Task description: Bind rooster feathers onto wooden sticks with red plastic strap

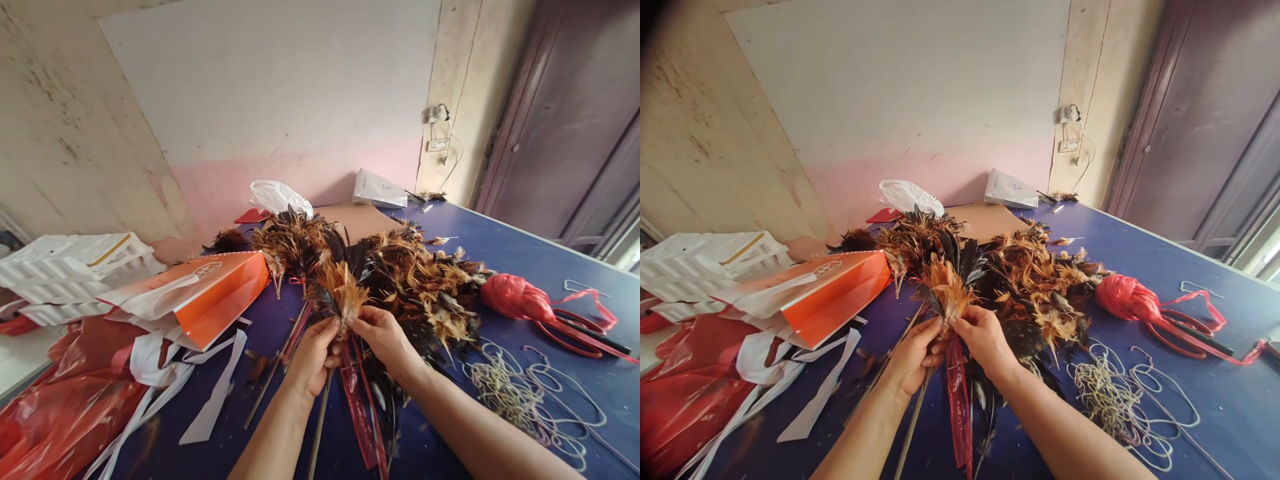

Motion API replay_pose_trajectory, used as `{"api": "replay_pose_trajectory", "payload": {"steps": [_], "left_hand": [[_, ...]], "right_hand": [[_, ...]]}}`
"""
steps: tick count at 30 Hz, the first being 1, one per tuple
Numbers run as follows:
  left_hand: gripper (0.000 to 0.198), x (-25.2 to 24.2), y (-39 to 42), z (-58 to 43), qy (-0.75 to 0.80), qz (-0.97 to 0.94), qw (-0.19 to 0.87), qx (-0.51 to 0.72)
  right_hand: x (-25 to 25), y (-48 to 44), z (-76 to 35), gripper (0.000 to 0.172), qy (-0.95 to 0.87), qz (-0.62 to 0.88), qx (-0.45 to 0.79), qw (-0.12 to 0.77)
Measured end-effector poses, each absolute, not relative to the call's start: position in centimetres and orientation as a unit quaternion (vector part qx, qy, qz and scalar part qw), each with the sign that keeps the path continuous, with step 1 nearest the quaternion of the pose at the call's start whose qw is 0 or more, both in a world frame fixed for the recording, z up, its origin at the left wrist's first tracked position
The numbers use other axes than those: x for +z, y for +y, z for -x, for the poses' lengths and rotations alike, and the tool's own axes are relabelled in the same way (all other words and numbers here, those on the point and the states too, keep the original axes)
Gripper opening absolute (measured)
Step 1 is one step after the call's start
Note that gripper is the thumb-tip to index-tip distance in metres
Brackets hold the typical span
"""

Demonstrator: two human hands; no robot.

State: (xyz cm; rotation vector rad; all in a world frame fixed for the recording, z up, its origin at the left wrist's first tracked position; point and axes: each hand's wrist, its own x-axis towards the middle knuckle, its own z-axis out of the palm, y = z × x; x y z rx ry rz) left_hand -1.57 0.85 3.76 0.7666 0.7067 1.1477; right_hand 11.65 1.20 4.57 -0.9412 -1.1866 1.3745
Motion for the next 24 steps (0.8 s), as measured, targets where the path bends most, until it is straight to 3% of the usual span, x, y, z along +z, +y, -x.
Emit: {"api": "replay_pose_trajectory", "payload": {"steps": [10,18,22,24], "left_hand": [[0.028,3.9,0.6,1.4,0.33,-0.372,0.694,0.521],[0.03,4.1,0.9,1.9,0.283,-0.329,0.738,0.516],[0.03,3.8,1.2,2.0,0.28,-0.322,0.735,0.527],[0.029,3.8,1.2,2.1,0.283,-0.324,0.732,0.528]], "right_hand": [[4.3,1.5,-12.1,0.032,-0.56,0.446,0.503,0.485],[5.6,2.0,-13.6,0.022,-0.693,0.458,0.399,0.388],[5.8,1.8,-13.4,0.013,-0.717,0.49,0.321,0.378],[5.8,1.6,-13.2,0.011,-0.702,0.491,0.345,0.383]]}}
